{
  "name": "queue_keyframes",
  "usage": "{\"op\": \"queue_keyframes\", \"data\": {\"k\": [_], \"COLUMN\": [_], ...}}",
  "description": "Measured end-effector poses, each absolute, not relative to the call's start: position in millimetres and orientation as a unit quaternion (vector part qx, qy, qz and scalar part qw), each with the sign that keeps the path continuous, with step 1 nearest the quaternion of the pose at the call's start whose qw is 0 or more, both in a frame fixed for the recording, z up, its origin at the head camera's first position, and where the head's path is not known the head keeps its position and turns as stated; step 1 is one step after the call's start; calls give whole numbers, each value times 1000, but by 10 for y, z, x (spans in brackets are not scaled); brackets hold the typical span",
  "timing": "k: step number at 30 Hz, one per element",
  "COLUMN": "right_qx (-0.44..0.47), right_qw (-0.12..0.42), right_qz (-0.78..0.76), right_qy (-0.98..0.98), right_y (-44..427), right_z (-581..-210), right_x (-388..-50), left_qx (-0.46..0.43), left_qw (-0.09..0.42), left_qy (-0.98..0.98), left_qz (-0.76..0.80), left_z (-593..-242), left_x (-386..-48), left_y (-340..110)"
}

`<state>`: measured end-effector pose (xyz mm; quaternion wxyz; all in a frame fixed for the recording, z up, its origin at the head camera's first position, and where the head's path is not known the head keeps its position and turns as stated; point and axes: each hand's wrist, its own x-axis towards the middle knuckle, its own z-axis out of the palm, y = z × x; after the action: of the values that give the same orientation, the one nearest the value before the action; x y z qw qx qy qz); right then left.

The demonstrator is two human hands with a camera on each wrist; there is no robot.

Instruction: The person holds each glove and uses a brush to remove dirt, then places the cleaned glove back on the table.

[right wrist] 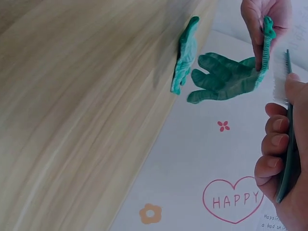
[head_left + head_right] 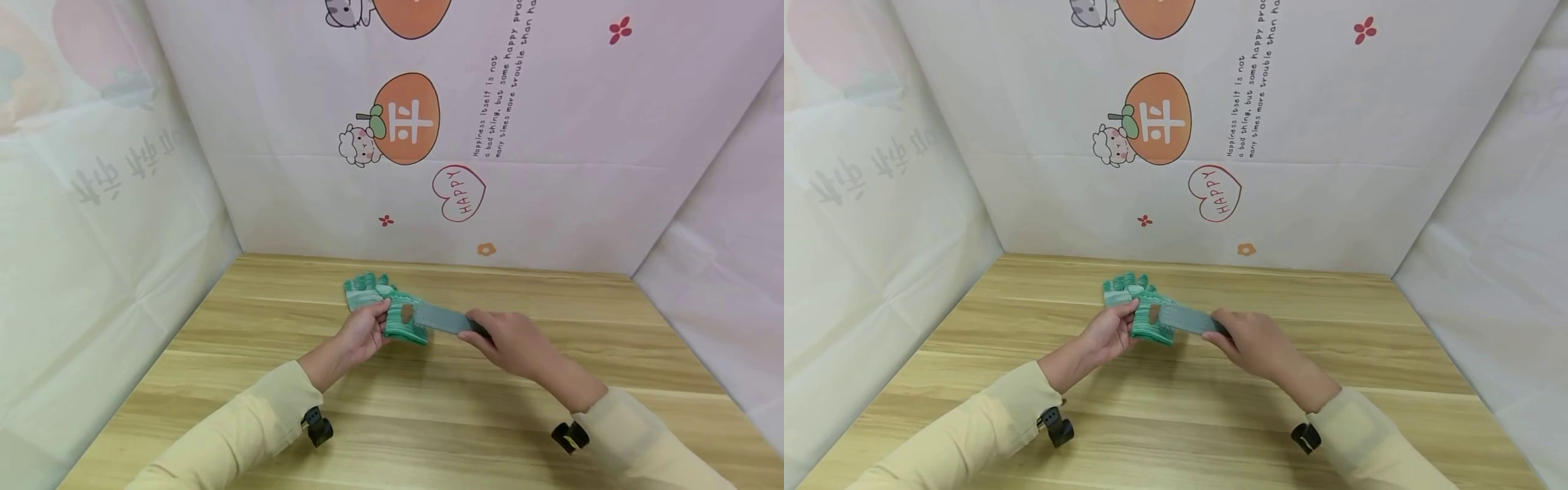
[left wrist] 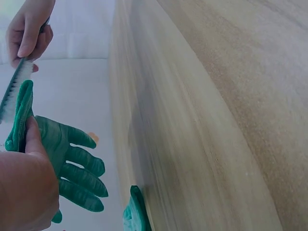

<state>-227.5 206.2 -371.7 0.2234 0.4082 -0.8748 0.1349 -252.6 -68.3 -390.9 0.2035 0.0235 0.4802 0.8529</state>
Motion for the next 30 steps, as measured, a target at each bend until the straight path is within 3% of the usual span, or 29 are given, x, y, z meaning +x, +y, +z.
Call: {"op": "queue_keyframes", "data": {"k": [9, 30], "right_qx": [413, 423], "right_qw": [197, 216], "right_qz": [118, 129], "right_qy": [-881, -871], "right_y": [1875, 2023], "right_z": [-3654, -3776], "right_x": [-2318, -2353], "left_qx": [44, 47], "left_qw": [216, 220], "left_qy": [514, 507], "left_qz": [829, 832], "left_z": [-3946, -3939], "left_x": [-2491, -2516], "left_y": [-632, -678]}}
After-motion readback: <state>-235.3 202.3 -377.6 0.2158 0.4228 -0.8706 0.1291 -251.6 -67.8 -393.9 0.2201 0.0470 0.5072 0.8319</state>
